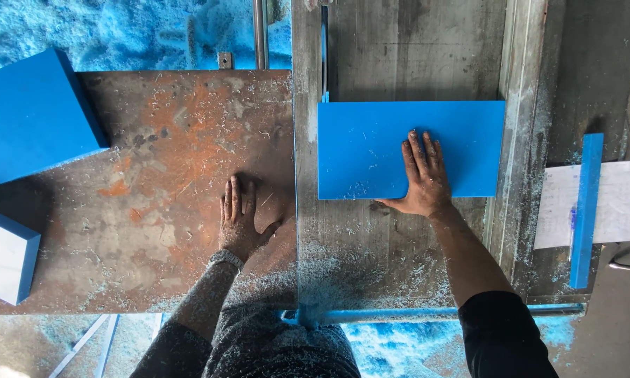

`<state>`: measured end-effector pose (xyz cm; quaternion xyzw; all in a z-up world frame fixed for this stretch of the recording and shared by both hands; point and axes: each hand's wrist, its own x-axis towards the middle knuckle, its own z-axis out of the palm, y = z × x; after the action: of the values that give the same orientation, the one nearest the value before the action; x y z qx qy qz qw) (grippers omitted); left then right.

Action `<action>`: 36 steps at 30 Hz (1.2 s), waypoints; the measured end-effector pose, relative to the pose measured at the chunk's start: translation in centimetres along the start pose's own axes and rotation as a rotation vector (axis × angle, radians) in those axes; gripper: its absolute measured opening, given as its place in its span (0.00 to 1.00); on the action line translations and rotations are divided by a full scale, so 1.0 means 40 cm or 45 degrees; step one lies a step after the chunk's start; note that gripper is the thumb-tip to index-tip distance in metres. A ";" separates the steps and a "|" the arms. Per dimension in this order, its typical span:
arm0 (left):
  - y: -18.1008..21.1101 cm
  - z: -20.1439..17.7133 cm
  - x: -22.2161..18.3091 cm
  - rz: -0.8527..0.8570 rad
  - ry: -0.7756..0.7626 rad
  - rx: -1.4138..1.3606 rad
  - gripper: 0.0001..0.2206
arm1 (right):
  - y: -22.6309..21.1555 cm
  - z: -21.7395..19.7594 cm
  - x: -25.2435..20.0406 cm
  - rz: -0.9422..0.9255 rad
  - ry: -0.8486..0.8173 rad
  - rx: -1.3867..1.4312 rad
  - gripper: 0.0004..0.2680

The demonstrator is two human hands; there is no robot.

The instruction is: Using a table saw to cut blue plastic panels into specific dimensions on a production floor.

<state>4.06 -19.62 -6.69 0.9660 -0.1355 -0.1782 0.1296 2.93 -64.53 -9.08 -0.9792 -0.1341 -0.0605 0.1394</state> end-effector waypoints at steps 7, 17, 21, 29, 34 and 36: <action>0.001 0.002 -0.002 -0.039 -0.044 0.014 0.56 | 0.004 -0.010 0.029 -0.010 -0.010 0.009 0.48; 0.003 0.000 0.001 -0.060 -0.045 -0.012 0.55 | 0.027 -0.004 0.062 -0.023 0.031 0.035 0.48; -0.004 -0.002 0.000 -0.017 -0.047 -0.014 0.56 | 0.042 0.005 0.073 -0.029 0.035 0.003 0.48; 0.012 -0.024 0.001 -0.061 -0.098 -0.023 0.56 | 0.060 0.009 0.104 -0.010 0.022 0.049 0.48; 0.010 -0.014 -0.001 -0.041 -0.040 -0.014 0.57 | 0.071 0.006 0.134 0.010 -0.005 0.028 0.49; 0.011 -0.009 0.000 -0.008 0.040 -0.009 0.56 | 0.077 0.001 0.145 0.027 -0.040 0.017 0.49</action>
<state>4.09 -19.93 -6.22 0.9686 -0.1297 -0.1639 0.1346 9.36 -65.94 -9.02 -0.9805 -0.1263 -0.0426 0.1446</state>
